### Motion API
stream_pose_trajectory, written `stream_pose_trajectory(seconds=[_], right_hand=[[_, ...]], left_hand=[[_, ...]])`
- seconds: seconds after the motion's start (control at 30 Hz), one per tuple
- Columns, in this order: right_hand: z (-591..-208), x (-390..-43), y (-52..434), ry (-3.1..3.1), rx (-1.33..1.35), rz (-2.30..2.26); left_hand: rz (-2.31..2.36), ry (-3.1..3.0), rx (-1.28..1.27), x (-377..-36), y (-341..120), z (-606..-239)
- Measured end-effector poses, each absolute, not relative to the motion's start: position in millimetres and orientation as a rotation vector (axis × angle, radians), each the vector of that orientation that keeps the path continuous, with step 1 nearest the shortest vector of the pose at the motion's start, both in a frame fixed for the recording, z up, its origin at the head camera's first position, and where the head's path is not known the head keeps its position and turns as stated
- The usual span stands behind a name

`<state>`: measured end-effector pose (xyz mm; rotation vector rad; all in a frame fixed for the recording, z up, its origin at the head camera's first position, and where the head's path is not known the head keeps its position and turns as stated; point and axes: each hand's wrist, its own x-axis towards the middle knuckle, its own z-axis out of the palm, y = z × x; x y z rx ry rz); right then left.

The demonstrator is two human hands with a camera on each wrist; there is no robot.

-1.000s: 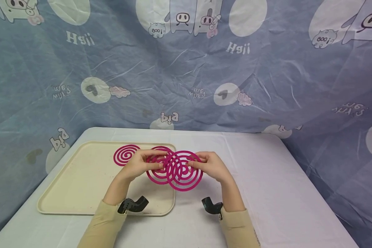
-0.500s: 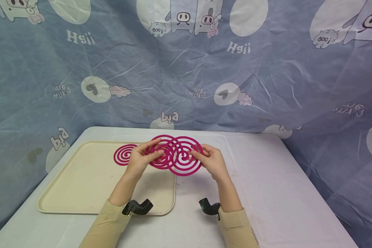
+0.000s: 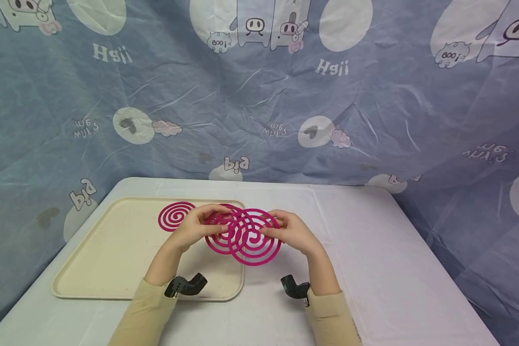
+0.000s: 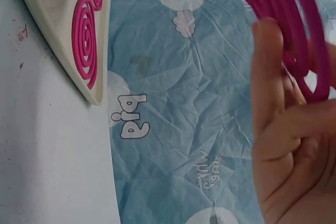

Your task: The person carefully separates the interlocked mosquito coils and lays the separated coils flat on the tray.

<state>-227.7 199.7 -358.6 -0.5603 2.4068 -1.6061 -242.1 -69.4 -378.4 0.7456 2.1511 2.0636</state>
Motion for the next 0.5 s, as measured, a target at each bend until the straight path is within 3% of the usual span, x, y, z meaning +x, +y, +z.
stream_pose_trajectory(seconds=[0.23,0.5], right_hand=[[-359.1,-227.6,201.9,2.428,-0.622,-1.492],[-357.5,-226.8,198.2,2.529,-0.411,-1.689]], left_hand=[[1.950,2.157,0.865,-244.0,-75.2,-379.5],[2.252,2.219,0.595,-241.5,-64.5,-377.6]])
